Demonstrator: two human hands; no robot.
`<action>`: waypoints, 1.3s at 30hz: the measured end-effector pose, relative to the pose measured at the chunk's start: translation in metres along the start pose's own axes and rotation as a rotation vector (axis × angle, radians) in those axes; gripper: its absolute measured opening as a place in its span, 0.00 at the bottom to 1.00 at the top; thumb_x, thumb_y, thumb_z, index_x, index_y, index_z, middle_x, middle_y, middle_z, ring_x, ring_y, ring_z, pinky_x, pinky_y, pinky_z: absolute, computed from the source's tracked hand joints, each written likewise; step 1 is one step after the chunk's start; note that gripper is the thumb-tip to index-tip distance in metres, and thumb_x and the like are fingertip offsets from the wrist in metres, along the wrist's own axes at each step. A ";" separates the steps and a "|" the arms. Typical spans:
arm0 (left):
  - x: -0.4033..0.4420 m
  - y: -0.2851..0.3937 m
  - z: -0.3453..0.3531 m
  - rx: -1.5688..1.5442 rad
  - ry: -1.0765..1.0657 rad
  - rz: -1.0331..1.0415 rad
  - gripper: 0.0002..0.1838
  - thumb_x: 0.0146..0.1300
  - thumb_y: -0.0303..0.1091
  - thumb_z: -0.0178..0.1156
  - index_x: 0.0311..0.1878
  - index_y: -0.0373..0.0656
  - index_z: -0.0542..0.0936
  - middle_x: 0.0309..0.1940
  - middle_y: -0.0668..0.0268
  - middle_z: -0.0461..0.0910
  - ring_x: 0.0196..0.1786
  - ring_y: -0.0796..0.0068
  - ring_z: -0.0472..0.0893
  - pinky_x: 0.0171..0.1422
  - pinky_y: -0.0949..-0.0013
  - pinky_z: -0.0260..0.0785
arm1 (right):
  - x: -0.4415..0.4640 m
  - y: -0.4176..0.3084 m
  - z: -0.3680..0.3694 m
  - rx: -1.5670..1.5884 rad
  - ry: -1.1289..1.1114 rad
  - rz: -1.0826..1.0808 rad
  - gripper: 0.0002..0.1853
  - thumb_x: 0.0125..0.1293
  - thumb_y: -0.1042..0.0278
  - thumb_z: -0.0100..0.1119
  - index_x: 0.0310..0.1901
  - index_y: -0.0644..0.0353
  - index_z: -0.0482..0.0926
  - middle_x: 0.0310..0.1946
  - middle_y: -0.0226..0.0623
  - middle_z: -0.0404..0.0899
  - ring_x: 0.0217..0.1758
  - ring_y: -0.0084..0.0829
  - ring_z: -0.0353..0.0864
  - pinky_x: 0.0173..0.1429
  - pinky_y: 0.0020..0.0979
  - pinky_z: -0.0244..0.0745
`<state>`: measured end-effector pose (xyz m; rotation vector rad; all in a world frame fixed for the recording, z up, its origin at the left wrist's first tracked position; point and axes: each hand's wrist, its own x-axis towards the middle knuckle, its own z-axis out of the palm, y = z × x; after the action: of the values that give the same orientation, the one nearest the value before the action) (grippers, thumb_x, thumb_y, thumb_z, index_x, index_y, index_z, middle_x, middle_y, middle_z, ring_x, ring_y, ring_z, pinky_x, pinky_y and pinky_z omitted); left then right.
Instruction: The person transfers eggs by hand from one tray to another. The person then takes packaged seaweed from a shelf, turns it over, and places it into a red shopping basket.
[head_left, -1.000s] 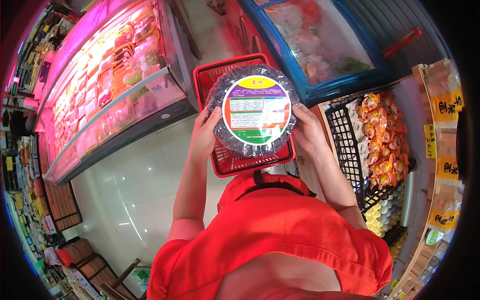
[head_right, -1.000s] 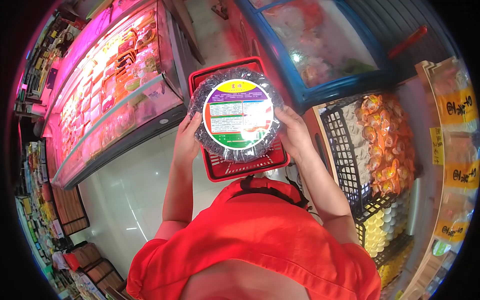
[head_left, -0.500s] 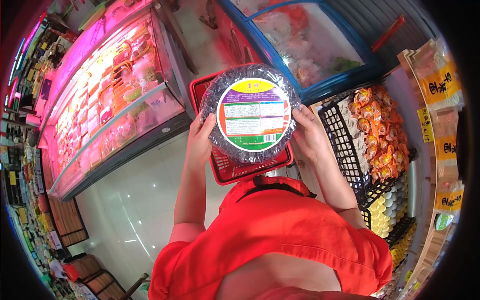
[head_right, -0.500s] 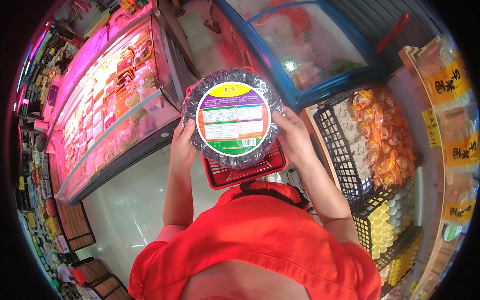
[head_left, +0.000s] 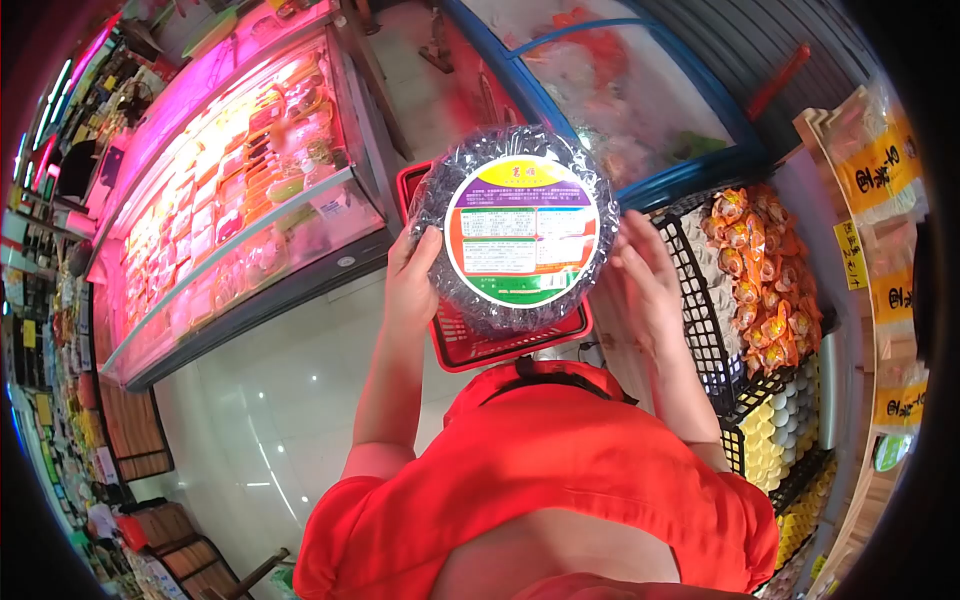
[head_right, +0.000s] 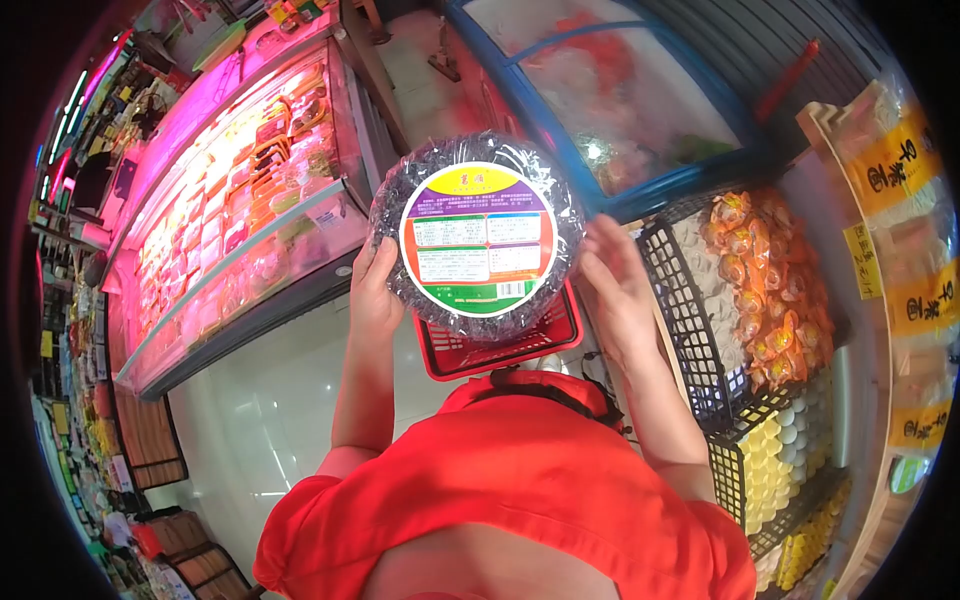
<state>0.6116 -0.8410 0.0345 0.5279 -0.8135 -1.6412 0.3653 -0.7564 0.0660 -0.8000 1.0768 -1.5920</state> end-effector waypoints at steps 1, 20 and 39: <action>-0.001 0.001 -0.001 0.004 0.009 0.007 0.15 0.67 0.29 0.48 0.56 0.35 0.70 0.49 0.64 0.76 0.49 0.76 0.76 0.54 0.71 0.67 | -0.008 -0.006 -0.002 -0.233 0.050 -0.127 0.30 0.62 0.68 0.57 0.63 0.63 0.59 0.56 0.38 0.67 0.61 0.29 0.63 0.66 0.33 0.57; 0.003 -0.001 0.000 -0.009 0.067 0.103 0.14 0.68 0.30 0.48 0.53 0.34 0.71 0.49 0.59 0.77 0.48 0.70 0.78 0.52 0.67 0.72 | -0.088 -0.143 0.059 0.270 -1.222 -0.742 0.19 0.65 0.63 0.46 0.17 0.60 0.75 0.20 0.36 0.77 0.24 0.28 0.78 0.41 0.32 0.77; 0.008 0.000 0.006 -0.029 0.031 0.102 0.14 0.68 0.31 0.48 0.52 0.34 0.72 0.48 0.59 0.77 0.48 0.70 0.79 0.51 0.67 0.73 | -0.083 -0.144 0.053 0.266 -1.182 -0.835 0.17 0.65 0.65 0.44 0.20 0.59 0.76 0.22 0.35 0.77 0.26 0.28 0.79 0.44 0.34 0.77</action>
<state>0.6057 -0.8475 0.0388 0.4827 -0.7808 -1.5460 0.3814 -0.6765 0.2199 -1.7932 -0.3732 -1.4064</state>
